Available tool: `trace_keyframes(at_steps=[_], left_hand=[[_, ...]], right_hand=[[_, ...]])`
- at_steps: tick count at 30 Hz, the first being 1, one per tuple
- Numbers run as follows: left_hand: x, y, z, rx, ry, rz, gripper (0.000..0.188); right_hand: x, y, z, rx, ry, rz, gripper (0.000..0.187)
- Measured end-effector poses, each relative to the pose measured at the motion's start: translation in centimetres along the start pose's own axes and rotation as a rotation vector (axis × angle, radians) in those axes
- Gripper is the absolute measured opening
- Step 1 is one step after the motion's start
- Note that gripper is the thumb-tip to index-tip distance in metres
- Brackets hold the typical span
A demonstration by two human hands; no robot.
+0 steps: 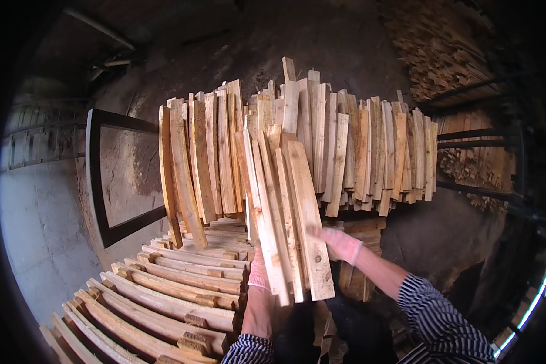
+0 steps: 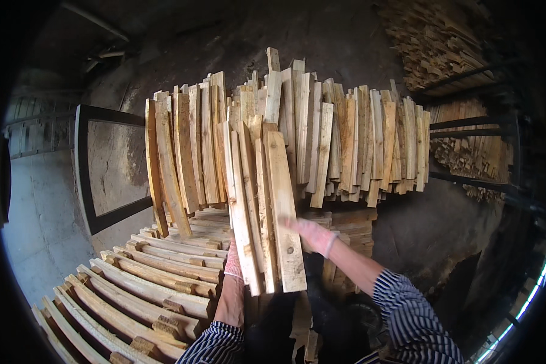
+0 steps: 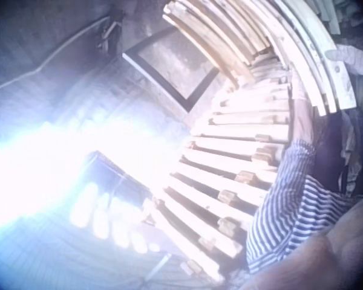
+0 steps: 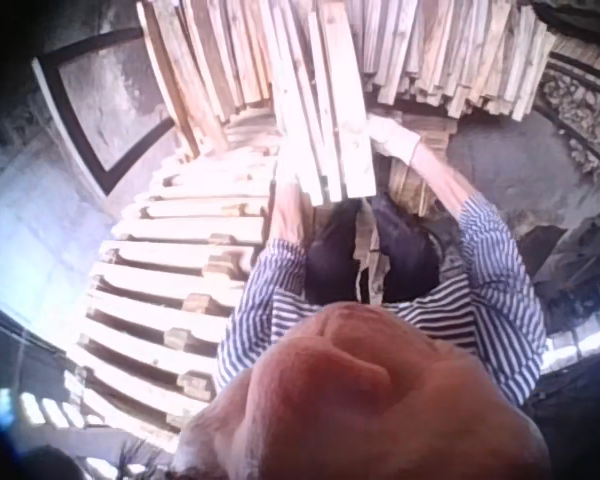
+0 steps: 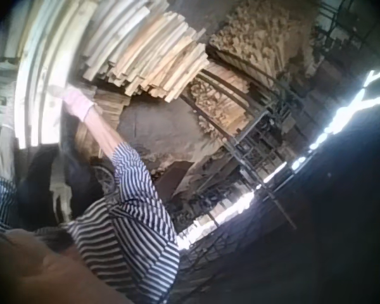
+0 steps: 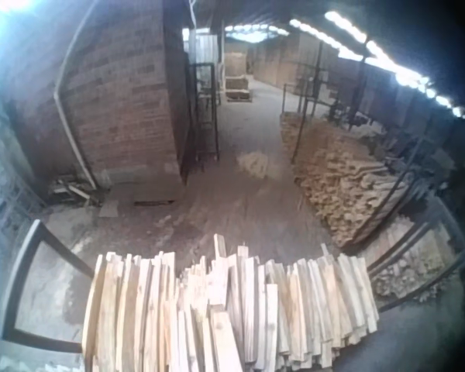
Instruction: The person repeatedly picks up bundles of wooden planks from a large pile and stacks them onto a growing stack. They wear pink gloves and handle the lumber by hand, lifting and placing the pieces one by one or in small groups.
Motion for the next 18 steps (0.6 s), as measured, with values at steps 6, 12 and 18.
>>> trace_keyframes(at_steps=[6, 12, 18], left_hand=[[-8.0, -5.6, -0.4, -0.049, 0.375, -0.304, 0.09], [-16.3, -14.8, 4.0, -0.215, 0.323, -0.172, 0.052], [-19.4, -25.9, 8.3, -0.066, 0.637, -0.176, 0.04]], right_hand=[[-2.6, -5.9, 5.1, 0.071, 0.156, -0.052, 0.056], [-4.7, -18.7, 8.5, 0.145, 0.075, -0.005, 0.055], [-8.1, -34.4, 7.7, 0.535, -0.372, -0.031, 0.054]])
Point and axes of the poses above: each hand's wrist, its own y-axis towards the middle knuckle, its own x-axis out of the back of the hand, z = x × y, the point moved 5 cm from there along y, towards the middle knuckle, and after that the axes turned 13 degrees about -y, right-handed, at the moved point
